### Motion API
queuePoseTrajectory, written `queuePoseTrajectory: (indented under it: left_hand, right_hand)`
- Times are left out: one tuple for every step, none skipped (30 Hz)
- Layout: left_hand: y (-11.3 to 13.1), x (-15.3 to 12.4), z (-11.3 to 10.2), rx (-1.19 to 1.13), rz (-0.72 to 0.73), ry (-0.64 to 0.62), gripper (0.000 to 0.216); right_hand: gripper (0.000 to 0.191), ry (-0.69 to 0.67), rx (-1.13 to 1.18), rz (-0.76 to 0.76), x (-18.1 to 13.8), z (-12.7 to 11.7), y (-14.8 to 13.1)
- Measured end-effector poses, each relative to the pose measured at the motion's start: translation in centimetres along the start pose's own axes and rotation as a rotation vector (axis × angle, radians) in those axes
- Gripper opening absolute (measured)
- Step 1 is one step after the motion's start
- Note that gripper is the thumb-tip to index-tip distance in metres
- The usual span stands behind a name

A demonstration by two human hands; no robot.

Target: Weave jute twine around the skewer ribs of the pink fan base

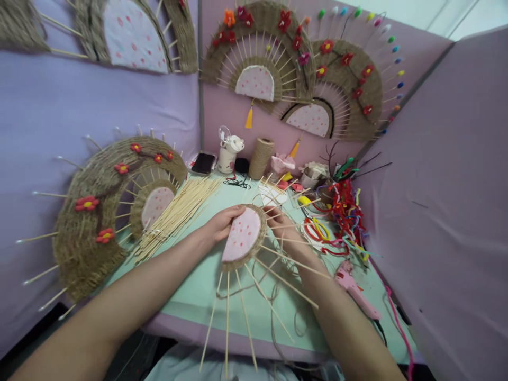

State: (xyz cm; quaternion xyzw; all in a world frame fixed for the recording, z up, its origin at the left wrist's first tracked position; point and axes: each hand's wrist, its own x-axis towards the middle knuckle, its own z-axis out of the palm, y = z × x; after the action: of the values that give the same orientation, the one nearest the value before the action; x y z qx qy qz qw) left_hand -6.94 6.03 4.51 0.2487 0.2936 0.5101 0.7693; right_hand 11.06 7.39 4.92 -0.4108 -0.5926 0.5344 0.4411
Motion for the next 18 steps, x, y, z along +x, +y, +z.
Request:
queuePoseTrajectory:
  left_hand:
    - [0.3,0.4,0.1,0.009,-0.005,0.003,0.004]
    - [0.5,0.6,0.2,0.022,-0.019,-0.001,0.004]
    - [0.6,0.7,0.4,0.036,-0.037,-0.011,0.005]
    - [0.7,0.6,0.7,0.048,-0.057,-0.023,0.005]
    - [0.7,0.4,1.0,0.057,-0.079,-0.037,0.004]
    - [0.7,0.2,1.2,0.062,-0.1,-0.052,0.003]
    - [0.6,-0.2,1.5,0.063,-0.12,-0.069,0.002]
    - [0.5,-0.6,1.7,0.066,-0.143,-0.087,0.001]
    - [0.3,-1.0,1.8,0.07,-0.166,-0.101,0.002]
    - [0.2,-1.4,1.9,0.075,-0.187,-0.11,0.003]
    - [0.1,-1.8,1.9,0.082,-0.205,-0.116,0.005]
    - [0.0,-2.1,1.9,0.088,-0.219,-0.118,0.006]
    - [0.0,-2.5,1.8,0.092,-0.228,-0.119,0.008]
    - [-0.1,-2.8,1.7,0.095,-0.236,-0.122,0.009]
    - [-0.2,-3.1,1.7,0.098,-0.241,-0.126,0.01]
    - [-0.2,-3.3,1.7,0.101,-0.246,-0.131,0.011]
    - [-0.3,-3.5,1.7,0.105,-0.251,-0.137,0.012]
    - [-0.3,-3.7,1.7,0.11,-0.255,-0.142,0.013]
  right_hand:
    - [0.027,0.017,0.042,0.003,1.0,0.5,0.5]
    - [0.029,0.03,0.074,0.003,1.8,0.9,1.0]
    - [0.032,0.033,0.097,0.002,2.2,1.1,1.2]
    - [0.035,0.031,0.126,0.007,2.3,1.2,1.4]
    - [0.038,0.024,0.154,0.016,2.1,1.2,1.4]
    - [0.04,0.013,0.18,0.03,1.8,1.2,1.3]
    - [0.041,-0.003,0.201,0.047,1.3,1.0,1.2]
    - [0.041,-0.019,0.221,0.065,0.7,0.8,1.1]
    - [0.039,-0.036,0.237,0.084,0.2,0.6,0.9]
    - [0.036,-0.052,0.252,0.104,-0.3,0.4,0.8]
    - [0.032,-0.065,0.264,0.122,-0.7,0.2,0.7]
    - [0.029,-0.075,0.274,0.139,-1.0,-0.1,0.6]
    - [0.028,-0.082,0.283,0.153,-1.2,-0.2,0.5]
    - [0.027,-0.089,0.291,0.164,-1.3,-0.4,0.5]
    - [0.027,-0.095,0.3,0.173,-1.4,-0.5,0.5]
    - [0.028,-0.103,0.31,0.179,-1.4,-0.5,0.6]
    - [0.03,-0.112,0.321,0.183,-1.4,-0.5,0.7]
    - [0.031,-0.123,0.332,0.186,-1.4,-0.6,0.9]
